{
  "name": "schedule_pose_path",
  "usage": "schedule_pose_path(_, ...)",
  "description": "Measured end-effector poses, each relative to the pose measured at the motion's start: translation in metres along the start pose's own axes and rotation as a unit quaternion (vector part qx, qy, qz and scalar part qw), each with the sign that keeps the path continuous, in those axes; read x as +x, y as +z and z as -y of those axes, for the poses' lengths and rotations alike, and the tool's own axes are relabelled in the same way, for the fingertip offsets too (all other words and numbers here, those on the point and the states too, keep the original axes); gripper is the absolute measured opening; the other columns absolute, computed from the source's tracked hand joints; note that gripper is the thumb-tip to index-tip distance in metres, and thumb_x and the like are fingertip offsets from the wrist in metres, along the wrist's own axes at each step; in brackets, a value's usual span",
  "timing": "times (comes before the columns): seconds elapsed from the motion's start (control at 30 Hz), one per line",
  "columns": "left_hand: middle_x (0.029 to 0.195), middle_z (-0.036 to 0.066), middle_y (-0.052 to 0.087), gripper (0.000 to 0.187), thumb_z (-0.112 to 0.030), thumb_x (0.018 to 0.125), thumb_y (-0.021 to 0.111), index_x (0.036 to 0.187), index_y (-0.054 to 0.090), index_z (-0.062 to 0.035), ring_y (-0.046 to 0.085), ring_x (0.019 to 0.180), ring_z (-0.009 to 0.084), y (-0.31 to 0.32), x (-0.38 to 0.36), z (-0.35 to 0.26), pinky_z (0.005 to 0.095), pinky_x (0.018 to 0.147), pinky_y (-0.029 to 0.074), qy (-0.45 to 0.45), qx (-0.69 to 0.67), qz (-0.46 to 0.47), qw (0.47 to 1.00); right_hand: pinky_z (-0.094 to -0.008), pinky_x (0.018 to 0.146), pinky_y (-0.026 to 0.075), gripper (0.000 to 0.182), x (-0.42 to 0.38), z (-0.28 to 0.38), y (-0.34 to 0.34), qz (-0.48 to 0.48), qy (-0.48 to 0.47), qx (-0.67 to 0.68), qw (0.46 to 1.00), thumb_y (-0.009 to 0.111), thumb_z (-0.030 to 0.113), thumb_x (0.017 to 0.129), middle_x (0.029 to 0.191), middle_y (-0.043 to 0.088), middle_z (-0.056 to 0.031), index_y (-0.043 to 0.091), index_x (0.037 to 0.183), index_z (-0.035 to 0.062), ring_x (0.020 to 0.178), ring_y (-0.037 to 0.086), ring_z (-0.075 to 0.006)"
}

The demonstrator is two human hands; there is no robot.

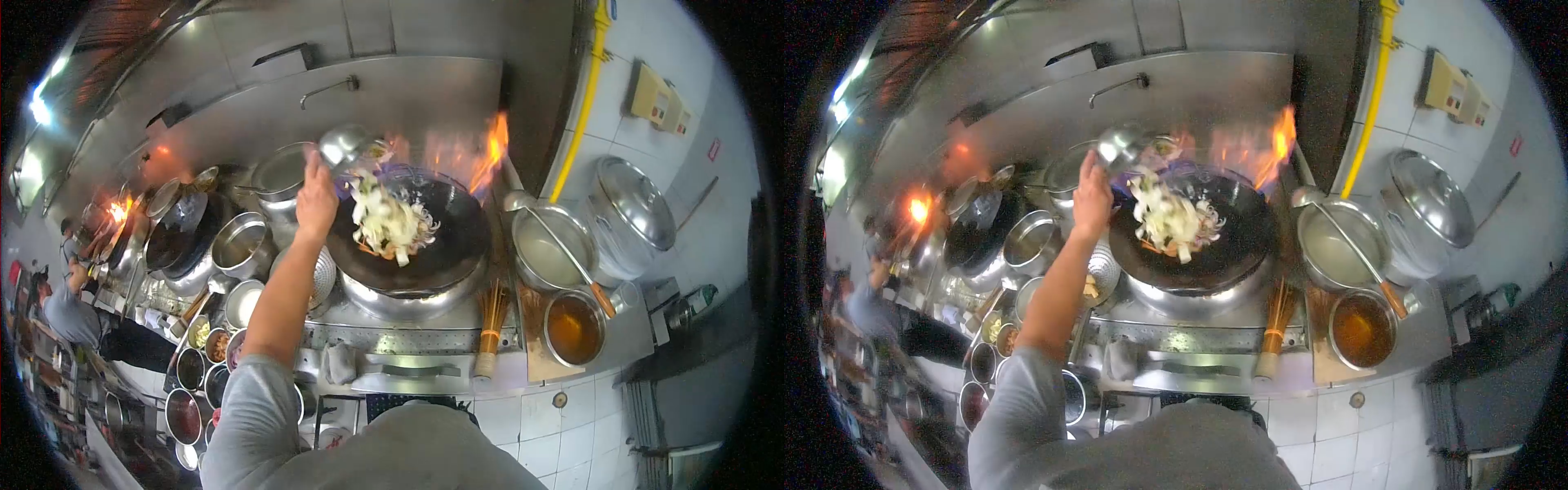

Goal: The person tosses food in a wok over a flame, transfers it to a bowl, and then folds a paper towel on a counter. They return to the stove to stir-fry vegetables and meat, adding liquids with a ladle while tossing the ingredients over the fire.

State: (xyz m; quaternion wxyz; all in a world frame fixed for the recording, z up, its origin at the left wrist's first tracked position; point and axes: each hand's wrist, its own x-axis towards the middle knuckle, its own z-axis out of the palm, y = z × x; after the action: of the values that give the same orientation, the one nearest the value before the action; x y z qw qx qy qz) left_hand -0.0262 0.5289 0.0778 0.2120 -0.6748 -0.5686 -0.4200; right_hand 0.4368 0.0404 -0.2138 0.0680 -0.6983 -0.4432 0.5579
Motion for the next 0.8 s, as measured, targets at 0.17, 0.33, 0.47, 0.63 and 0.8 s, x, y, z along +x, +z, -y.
schedule_pose_path(0.17,0.135,0.025,0.058,0.011,-0.009,0.094,0.058,0.096,0.060,0.0019,0.069,0.094,0.0442,0.016,-0.001,0.015,0.0484,0.079,0.058,-0.016,0.005,-0.149,0.989,-0.0404,0.099,0.050,0.034,0.001,-0.011,-0.056,0.121,-0.147,0.020,0.981,0.055,0.023,0.102,0.127,0.067,-0.0144,0.065,0.129,0.0060,0.115,0.062,-0.0268)
schedule_pose_path(0.33,0.113,0.022,0.062,0.011,-0.005,0.097,0.058,0.096,0.056,0.0056,0.068,0.100,0.0328,-0.008,-0.043,0.007,0.0386,0.081,0.062,-0.511,-0.442,-0.028,0.737,-0.0403,0.100,0.049,0.039,-0.032,0.213,-0.203,-0.234,-0.280,0.079,0.928,0.064,0.012,0.095,0.130,0.062,-0.0137,0.058,0.132,0.0015,0.119,0.060,-0.0255)
schedule_pose_path(0.47,0.107,0.016,0.060,0.011,-0.004,0.098,0.058,0.103,0.053,0.0050,0.068,0.098,0.0311,-0.038,-0.102,0.020,0.0374,0.085,0.064,-0.574,-0.557,-0.120,0.588,-0.0491,0.103,0.045,0.049,0.051,0.221,-0.300,-0.486,-0.175,-0.288,0.806,0.066,0.005,0.086,0.129,0.057,-0.0269,0.053,0.134,0.0011,0.116,0.055,-0.0477)
schedule_pose_path(0.63,0.104,0.008,0.060,0.010,-0.005,0.098,0.061,0.105,0.057,-0.0008,0.067,0.095,0.0270,-0.160,-0.162,0.028,0.0377,0.088,0.062,-0.556,-0.530,-0.240,0.594,-0.0446,0.119,0.032,0.066,0.171,0.111,-0.404,-0.480,-0.169,-0.358,0.783,0.069,0.012,0.087,0.152,0.045,-0.0218,0.044,0.147,0.0009,0.142,0.040,-0.0398)
schedule_pose_path(0.8,0.097,0.005,0.059,0.008,-0.011,0.099,0.063,0.098,0.058,-0.0046,0.066,0.086,0.0236,-0.321,-0.252,0.019,0.0371,0.082,0.061,-0.538,-0.403,-0.400,0.623,-0.0411,0.113,0.028,0.070,0.225,0.123,-0.449,-0.388,-0.200,-0.376,0.817,0.069,0.016,0.089,0.150,0.043,-0.0209,0.040,0.150,-0.0020,0.134,0.036,-0.0334)
